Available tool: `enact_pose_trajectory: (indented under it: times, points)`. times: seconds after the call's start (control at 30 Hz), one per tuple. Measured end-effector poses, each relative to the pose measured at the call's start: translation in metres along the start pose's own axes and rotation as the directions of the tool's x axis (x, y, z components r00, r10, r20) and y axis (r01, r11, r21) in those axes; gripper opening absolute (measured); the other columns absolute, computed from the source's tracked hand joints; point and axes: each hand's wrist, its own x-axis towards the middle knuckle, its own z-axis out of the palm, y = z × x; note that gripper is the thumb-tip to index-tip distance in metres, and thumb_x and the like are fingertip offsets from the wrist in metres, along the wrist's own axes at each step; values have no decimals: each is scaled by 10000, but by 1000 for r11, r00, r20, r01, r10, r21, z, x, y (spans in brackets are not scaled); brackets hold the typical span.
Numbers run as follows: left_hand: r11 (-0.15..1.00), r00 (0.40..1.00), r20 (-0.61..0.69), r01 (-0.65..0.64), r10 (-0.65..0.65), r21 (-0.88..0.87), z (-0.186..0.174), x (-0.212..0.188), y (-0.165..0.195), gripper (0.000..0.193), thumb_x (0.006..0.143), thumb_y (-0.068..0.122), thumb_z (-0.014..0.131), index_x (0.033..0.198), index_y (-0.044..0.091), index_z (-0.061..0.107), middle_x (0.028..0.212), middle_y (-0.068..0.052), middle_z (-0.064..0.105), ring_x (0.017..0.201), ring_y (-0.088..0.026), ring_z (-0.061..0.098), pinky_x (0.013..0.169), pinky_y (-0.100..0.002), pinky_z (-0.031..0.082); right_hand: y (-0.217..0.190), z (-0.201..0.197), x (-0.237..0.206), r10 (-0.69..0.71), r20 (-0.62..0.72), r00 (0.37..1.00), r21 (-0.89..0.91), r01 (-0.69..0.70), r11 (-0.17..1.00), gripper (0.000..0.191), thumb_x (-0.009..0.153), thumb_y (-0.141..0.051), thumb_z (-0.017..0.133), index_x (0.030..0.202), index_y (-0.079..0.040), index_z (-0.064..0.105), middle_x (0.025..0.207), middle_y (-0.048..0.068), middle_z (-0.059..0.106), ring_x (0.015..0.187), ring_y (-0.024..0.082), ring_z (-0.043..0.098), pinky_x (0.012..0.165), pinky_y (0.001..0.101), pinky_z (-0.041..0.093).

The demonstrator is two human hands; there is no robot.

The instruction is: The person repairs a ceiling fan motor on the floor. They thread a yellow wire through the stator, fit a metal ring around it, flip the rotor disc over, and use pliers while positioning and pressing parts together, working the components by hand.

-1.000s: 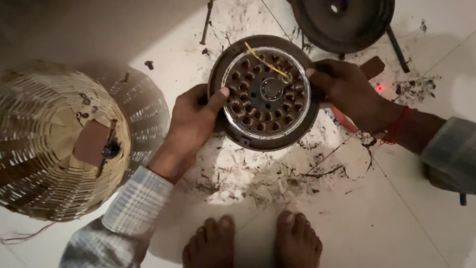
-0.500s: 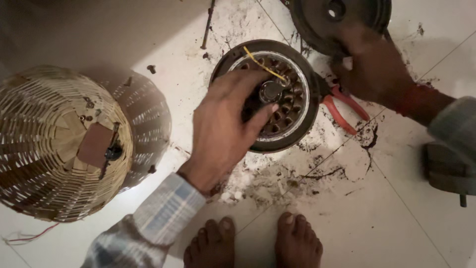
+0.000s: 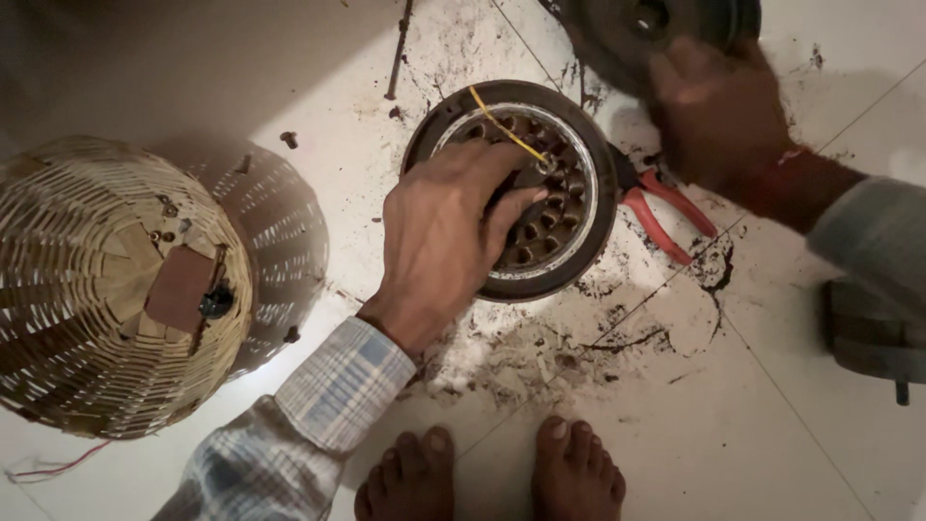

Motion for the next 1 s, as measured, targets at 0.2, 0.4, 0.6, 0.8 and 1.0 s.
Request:
enact_pose_trajectory:
  times: [0.2,0.4,0.6,0.8,1.0]
  points:
    - [994,995,51,86,-82,-67,-10,-5,14,275,962,152,713,1192,2,692,1134,-188,732,1008,-342,712,861,-434,572,16,-19,4,-35,-233,972,69,53,996,310,957,-92,749,1220,30,640,989,196,669,858,390,654,760,478,517]
    - [989,992,-86,-105,96,-105,-16,-1,27,286,1030,119,707,1314,115,677,1284,-127,730,1187,-311,708,1030,-401,582,31,-41,3,-38,-364,931,236,131,963,94,1130,-7,631,1191,48,586,1039,197,635,918,344,625,811,422,494]
    - [972,1000,-5,-22,21,-234,-16,5,41,416,980,23,592,1395,6,623,1234,-196,707,1102,-349,704,958,-427,574,25,-74,2,163,-313,936,616,69,785,147,1231,-85,529,1222,54,574,1004,148,589,880,230,572,795,365,471]
    - [793,984,175,142,-46,-593,-23,16,26,288,1045,103,610,1318,32,670,1196,-121,780,1089,-204,769,982,-329,617,11,-110,11,392,-118,912,832,-125,540,244,1210,-206,499,1261,-4,625,1072,107,661,932,215,626,820,373,498]
    - [657,982,116,188,-151,-730,-13,18,13,204,990,95,706,1181,46,756,1090,-102,813,979,-162,785,908,-297,650,-1,-139,14,514,110,850,983,-169,69,279,1168,-243,480,1271,-31,628,1129,94,672,997,222,638,883,400,504]
